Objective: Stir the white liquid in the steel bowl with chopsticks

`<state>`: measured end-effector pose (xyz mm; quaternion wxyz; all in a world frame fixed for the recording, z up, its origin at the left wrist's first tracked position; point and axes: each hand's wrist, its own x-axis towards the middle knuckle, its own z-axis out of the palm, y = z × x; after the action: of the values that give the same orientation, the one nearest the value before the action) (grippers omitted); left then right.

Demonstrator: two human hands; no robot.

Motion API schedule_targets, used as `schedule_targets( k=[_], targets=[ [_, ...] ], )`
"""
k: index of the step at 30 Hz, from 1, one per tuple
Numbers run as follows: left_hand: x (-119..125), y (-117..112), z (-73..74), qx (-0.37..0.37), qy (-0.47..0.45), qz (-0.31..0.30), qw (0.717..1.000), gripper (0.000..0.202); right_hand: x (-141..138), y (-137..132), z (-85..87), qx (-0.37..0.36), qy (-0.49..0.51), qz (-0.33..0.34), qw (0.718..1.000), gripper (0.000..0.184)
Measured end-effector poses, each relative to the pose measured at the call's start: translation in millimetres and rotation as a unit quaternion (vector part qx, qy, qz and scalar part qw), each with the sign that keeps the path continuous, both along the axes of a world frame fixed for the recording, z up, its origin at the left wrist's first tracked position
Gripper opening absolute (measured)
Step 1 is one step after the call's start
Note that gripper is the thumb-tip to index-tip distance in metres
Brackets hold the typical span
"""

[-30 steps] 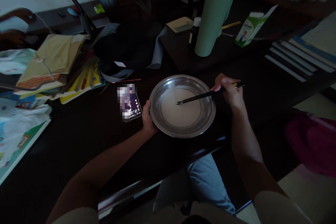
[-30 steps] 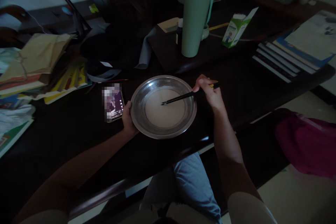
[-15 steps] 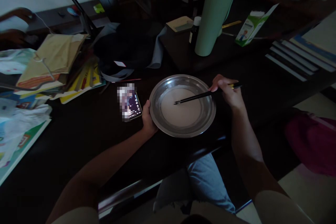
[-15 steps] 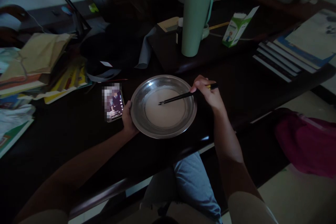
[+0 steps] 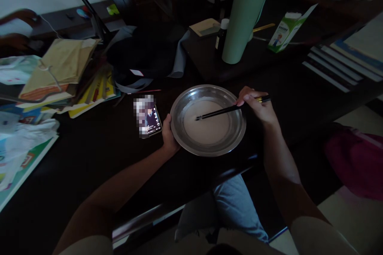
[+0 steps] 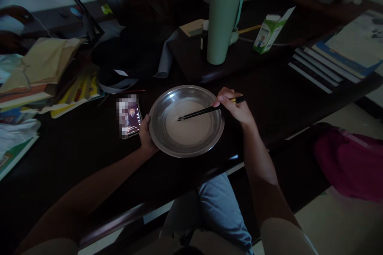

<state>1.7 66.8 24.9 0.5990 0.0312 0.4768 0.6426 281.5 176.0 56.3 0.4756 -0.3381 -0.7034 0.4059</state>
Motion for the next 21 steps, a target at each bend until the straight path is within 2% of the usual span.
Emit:
schedule_targets(
  k=[4, 7, 10, 12, 15, 19, 21],
  targets=[
    [3, 1, 8.9, -0.022, -0.005, 0.004, 1.0, 0.039, 2, 2, -2.9, 0.016, 0.065, -0.047, 0.997, 0.05],
    [4, 1, 13.7, -0.029, -0.007, 0.008, 1.0, 0.037, 3, 1, -2.6, 0.016, 0.069, 0.001, 0.998, 0.05],
    [5, 1, 15.5, -0.034, -0.005, 0.021, 0.999, 0.036, 2, 0, 0.2, 0.0, 0.011, 0.062, 0.998, 0.045],
    [4, 0, 15.2, -0.031, -0.003, 0.02, 0.999, 0.037, 1, -1, 1.7, -0.002, -0.024, 0.068, 0.997, 0.042],
    [4, 0, 14.4, -0.026, -0.001, 0.015, 1.0, 0.037, 0, 0, 1.0, -0.002, -0.033, 0.034, 0.999, 0.041],
    [5, 0, 16.1, -0.031, 0.0, 0.021, 0.999, 0.037, 2, 2, -3.4, 0.0, 0.036, -0.025, 0.999, 0.043],
    [5, 1, 17.5, -0.039, -0.003, 0.021, 0.999, 0.037, 3, 2, -3.9, 0.008, 0.06, -0.026, 0.998, 0.047]
  ],
)
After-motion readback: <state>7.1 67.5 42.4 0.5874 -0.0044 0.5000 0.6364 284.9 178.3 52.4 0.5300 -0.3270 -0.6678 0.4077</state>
